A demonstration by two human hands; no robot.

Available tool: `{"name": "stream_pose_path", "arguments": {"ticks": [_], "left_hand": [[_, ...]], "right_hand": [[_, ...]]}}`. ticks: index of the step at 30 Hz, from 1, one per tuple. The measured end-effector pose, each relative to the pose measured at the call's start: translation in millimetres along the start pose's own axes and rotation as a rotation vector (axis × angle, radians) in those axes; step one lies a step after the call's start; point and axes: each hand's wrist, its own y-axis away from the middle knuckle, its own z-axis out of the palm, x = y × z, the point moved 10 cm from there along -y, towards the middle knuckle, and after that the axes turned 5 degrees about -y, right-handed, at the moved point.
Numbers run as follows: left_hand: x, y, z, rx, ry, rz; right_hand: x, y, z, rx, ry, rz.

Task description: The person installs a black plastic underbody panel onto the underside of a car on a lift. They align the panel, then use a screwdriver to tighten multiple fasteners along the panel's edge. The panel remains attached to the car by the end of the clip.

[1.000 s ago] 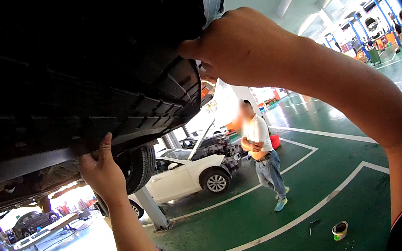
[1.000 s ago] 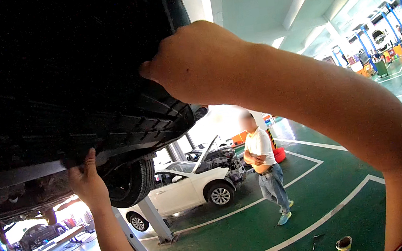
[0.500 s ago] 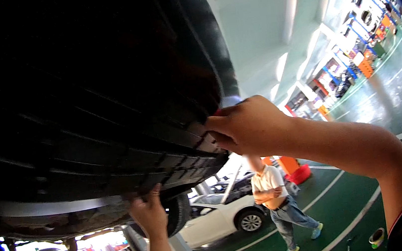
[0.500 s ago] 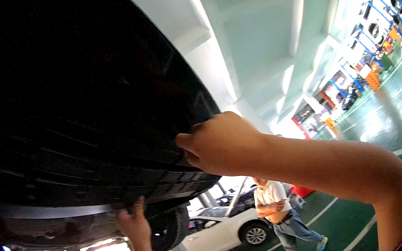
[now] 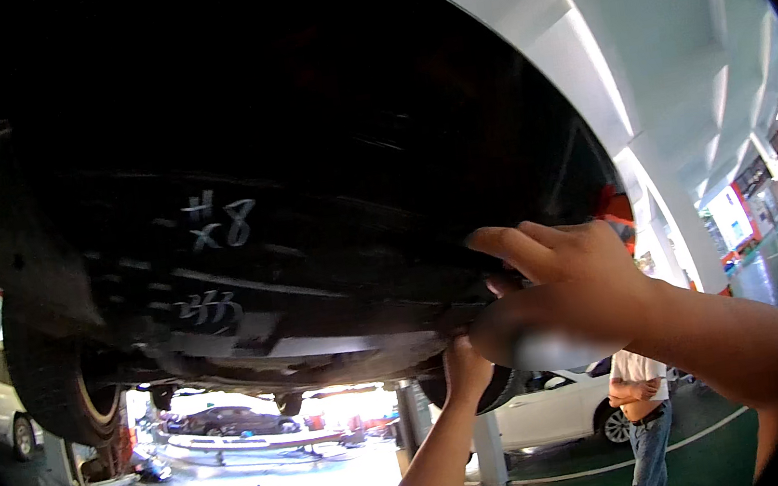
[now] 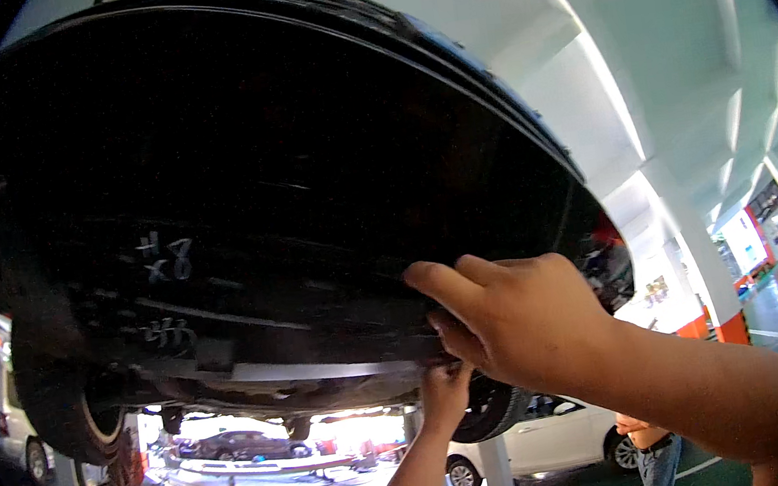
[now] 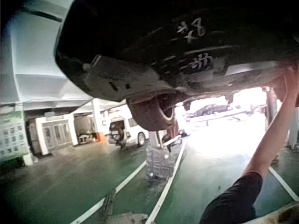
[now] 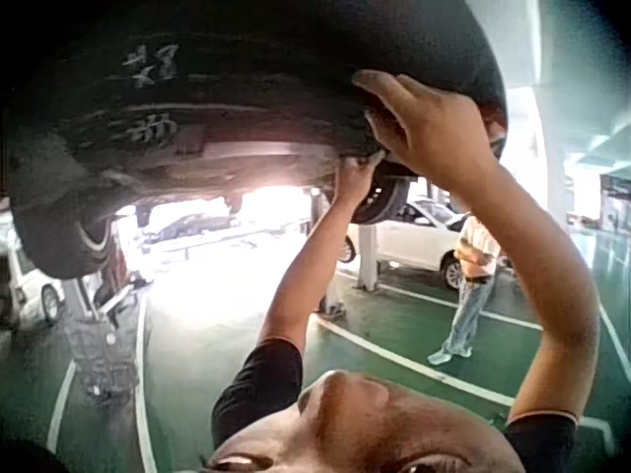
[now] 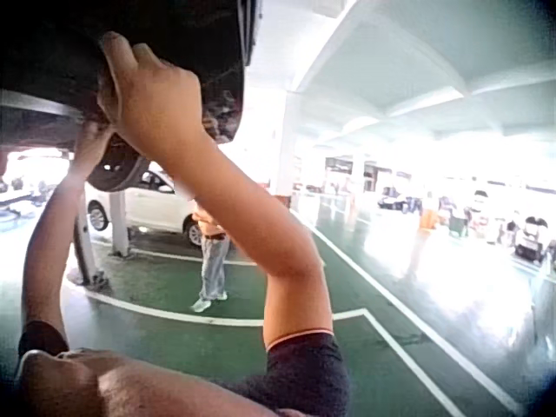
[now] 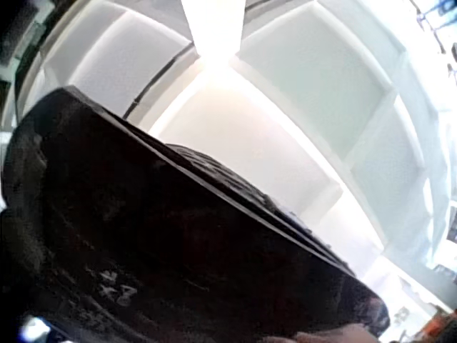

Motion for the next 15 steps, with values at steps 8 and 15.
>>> {"name": "stream_pose_path", "arguments": {"ticks": [8,15], "left_hand": [[94,-2,37,0.014,0.159,0.01],[217,31,-21,0.424,0.556,0.016]], "right_hand": [[93,56,-54,-0.102,0.205,0.051],[152,99,-140,-0.281,0.354,0.094]]}}
